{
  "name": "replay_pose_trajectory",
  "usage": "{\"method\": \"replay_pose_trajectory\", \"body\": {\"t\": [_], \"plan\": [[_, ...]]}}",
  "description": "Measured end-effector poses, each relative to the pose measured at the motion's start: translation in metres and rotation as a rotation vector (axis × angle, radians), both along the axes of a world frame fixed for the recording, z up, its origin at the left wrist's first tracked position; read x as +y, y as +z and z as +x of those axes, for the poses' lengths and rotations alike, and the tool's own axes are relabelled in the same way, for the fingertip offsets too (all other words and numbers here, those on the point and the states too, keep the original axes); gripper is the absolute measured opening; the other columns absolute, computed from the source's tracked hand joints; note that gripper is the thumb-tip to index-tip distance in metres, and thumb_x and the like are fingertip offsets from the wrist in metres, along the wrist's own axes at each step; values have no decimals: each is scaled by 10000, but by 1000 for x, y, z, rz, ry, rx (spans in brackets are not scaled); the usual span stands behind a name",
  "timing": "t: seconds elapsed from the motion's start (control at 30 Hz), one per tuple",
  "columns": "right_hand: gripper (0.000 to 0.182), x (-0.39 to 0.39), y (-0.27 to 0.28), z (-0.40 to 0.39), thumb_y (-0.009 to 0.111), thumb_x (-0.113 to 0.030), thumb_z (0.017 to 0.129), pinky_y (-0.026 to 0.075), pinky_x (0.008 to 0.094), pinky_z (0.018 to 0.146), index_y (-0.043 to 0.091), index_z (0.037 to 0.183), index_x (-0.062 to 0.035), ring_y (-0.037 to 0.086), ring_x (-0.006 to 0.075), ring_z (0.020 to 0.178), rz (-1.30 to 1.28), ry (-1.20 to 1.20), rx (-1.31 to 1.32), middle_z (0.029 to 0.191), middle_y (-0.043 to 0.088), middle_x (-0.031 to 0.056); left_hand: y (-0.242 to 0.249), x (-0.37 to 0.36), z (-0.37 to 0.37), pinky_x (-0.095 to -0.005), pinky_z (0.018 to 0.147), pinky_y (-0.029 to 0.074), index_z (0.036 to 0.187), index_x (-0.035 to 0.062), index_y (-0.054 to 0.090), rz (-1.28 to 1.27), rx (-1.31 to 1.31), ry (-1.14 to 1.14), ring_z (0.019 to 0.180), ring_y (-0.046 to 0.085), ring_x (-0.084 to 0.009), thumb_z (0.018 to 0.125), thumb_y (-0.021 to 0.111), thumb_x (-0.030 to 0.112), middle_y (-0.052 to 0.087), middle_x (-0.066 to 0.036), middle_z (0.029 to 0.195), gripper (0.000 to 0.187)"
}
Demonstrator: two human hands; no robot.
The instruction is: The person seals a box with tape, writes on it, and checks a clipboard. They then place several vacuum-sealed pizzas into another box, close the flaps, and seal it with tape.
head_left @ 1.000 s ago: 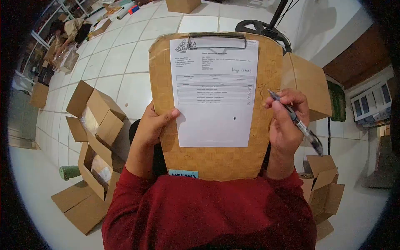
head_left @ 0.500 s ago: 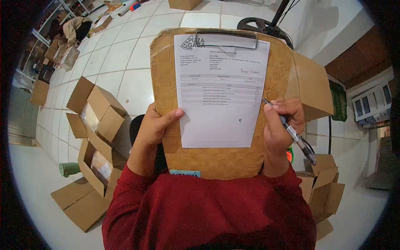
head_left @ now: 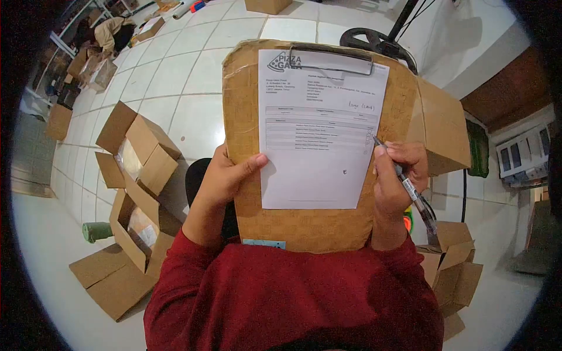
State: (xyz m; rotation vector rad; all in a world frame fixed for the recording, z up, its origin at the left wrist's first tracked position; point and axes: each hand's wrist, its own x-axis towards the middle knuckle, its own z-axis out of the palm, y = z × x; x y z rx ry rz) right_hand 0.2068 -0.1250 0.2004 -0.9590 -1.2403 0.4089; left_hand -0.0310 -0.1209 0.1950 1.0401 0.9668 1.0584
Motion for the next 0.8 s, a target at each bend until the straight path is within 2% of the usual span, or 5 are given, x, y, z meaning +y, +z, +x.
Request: {"method": "replay_pose_trajectory", "body": {"t": [0.8], "plan": [[178, 4, 2, 2, 600, 68, 616, 420, 259, 612, 470, 670, -40, 509, 165, 648, 101, -79, -200, 678, 489, 74, 1, 0, -1, -280, 722, 428, 1027, -37, 464, 36, -60, -4, 831, 527, -154, 722, 606, 126, 548, -103, 942, 374]]}}
